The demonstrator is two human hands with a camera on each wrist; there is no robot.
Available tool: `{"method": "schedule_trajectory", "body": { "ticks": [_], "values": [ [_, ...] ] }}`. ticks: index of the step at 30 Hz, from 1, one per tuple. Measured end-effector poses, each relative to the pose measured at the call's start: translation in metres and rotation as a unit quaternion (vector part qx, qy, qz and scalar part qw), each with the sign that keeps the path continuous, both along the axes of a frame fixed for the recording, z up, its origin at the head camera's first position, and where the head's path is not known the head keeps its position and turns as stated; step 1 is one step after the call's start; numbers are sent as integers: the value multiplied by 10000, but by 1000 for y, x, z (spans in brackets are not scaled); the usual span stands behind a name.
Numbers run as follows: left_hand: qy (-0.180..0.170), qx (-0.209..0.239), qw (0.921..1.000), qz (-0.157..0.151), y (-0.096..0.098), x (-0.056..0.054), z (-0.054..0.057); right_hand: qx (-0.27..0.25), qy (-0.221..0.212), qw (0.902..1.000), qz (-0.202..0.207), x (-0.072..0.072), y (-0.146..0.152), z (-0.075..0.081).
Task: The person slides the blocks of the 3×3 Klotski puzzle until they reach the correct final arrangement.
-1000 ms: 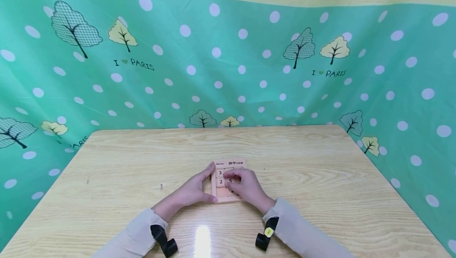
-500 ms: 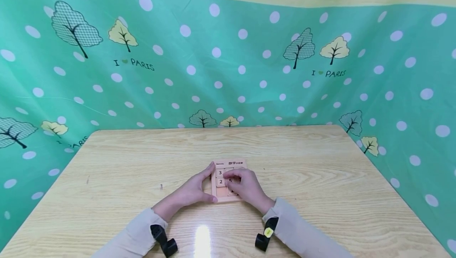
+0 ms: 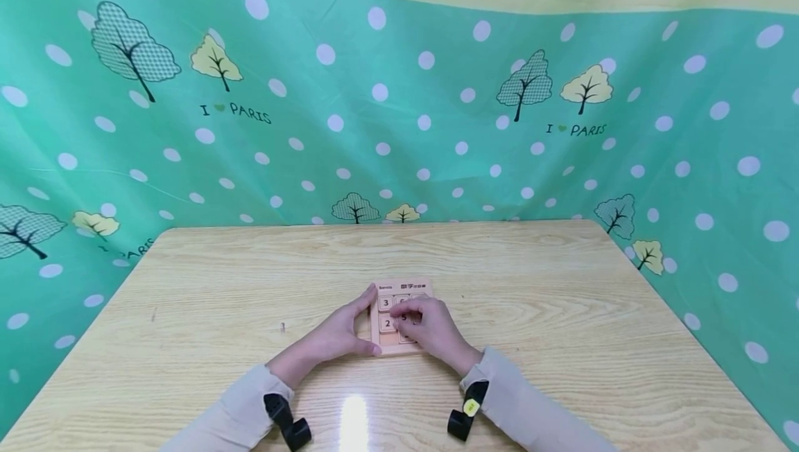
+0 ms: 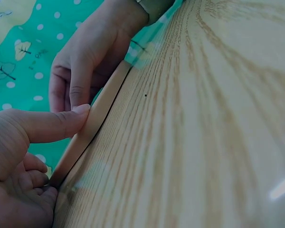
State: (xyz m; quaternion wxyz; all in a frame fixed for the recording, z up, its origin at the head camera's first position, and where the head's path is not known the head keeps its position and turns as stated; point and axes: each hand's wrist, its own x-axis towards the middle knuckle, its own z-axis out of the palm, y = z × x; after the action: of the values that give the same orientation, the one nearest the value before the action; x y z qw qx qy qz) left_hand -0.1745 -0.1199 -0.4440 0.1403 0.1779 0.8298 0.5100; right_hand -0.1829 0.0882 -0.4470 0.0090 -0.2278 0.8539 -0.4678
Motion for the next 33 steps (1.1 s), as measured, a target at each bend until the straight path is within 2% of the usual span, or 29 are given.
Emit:
{"method": "schedule_trajectory", "body": {
  "ticks": [6, 16, 22, 33],
  "values": [
    [39, 79, 9999, -58, 0, -1, -1, 54, -71, 9999, 124, 0, 2, 1],
    [6, -12, 10000, -73, -1, -1, -1, -117, -305, 9973, 664, 0, 6, 3],
    [-26, 76, 9999, -103, -1, -2, 0, -127, -258, 9964, 803, 0, 6, 2],
    [-71, 2, 10000, -57, -1, -1, 2, -371, -554, 9976, 204, -2, 2, 6]
  ]
}}
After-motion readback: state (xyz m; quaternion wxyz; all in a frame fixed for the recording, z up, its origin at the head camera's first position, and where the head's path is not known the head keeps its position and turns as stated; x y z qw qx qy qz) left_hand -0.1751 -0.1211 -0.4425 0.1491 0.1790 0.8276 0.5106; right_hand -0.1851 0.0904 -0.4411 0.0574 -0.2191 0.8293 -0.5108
